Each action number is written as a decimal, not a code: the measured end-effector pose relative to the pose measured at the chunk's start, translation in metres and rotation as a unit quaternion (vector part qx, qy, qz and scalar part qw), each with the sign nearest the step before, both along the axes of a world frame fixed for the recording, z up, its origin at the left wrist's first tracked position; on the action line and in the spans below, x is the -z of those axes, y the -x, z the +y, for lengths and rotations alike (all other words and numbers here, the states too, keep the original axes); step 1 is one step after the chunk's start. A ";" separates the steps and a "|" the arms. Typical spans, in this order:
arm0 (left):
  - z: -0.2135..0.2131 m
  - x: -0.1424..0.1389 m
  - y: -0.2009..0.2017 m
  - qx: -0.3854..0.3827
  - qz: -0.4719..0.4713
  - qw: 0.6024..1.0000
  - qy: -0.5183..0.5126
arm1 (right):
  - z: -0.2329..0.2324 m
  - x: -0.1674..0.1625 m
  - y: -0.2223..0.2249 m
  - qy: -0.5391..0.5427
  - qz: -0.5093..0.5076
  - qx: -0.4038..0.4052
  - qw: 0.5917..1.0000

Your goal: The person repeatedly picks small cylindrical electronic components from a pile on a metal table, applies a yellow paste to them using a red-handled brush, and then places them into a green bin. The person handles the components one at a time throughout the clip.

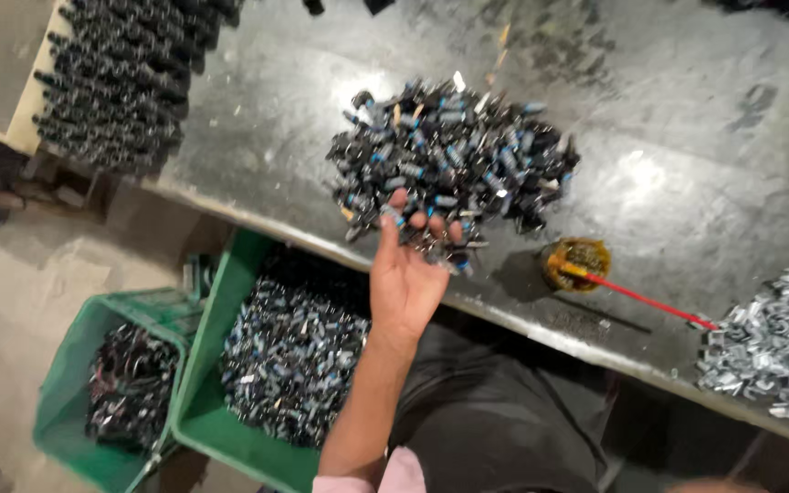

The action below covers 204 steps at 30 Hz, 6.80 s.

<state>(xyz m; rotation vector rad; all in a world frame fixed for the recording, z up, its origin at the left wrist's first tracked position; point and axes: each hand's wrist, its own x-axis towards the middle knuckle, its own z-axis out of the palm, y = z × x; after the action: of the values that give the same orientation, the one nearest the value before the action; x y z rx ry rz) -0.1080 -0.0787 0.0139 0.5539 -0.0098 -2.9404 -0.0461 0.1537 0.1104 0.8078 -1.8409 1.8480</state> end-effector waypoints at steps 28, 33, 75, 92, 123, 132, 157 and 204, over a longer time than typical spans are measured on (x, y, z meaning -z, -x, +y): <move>0.033 -0.069 -0.047 0.103 0.031 0.824 0.556 | -0.033 0.060 0.029 0.079 -0.356 -0.051 0.930; 0.024 -0.080 -0.059 0.120 0.059 0.577 0.806 | -0.029 0.053 0.028 0.039 -0.368 -0.053 0.928; 0.062 0.004 -0.087 0.260 0.028 0.964 0.047 | -0.012 0.054 0.018 -0.241 -0.099 -0.024 0.965; 0.026 -0.036 -0.073 0.231 0.074 0.780 0.577 | -0.012 0.072 0.012 0.014 -0.374 -0.062 0.925; 0.025 -0.044 -0.081 0.287 -0.002 0.712 0.641 | -0.005 0.074 -0.003 -0.301 -0.176 0.026 0.937; 0.026 -0.023 -0.082 0.200 0.013 0.635 0.746 | -0.002 0.074 0.003 -0.345 -0.138 -0.089 0.924; 0.014 -0.047 -0.089 0.071 0.277 0.274 0.918 | 0.007 0.129 -0.012 0.161 -0.713 -0.129 0.670; 0.035 -0.009 -0.106 0.335 0.012 0.910 0.244 | -0.008 0.085 -0.003 0.170 -0.468 -0.203 0.843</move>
<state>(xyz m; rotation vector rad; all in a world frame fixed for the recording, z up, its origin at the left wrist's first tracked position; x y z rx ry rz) -0.0024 -0.0436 0.0229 0.5001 -1.1081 -3.3622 -0.0436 0.1455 0.0256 0.1244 -1.7679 3.1210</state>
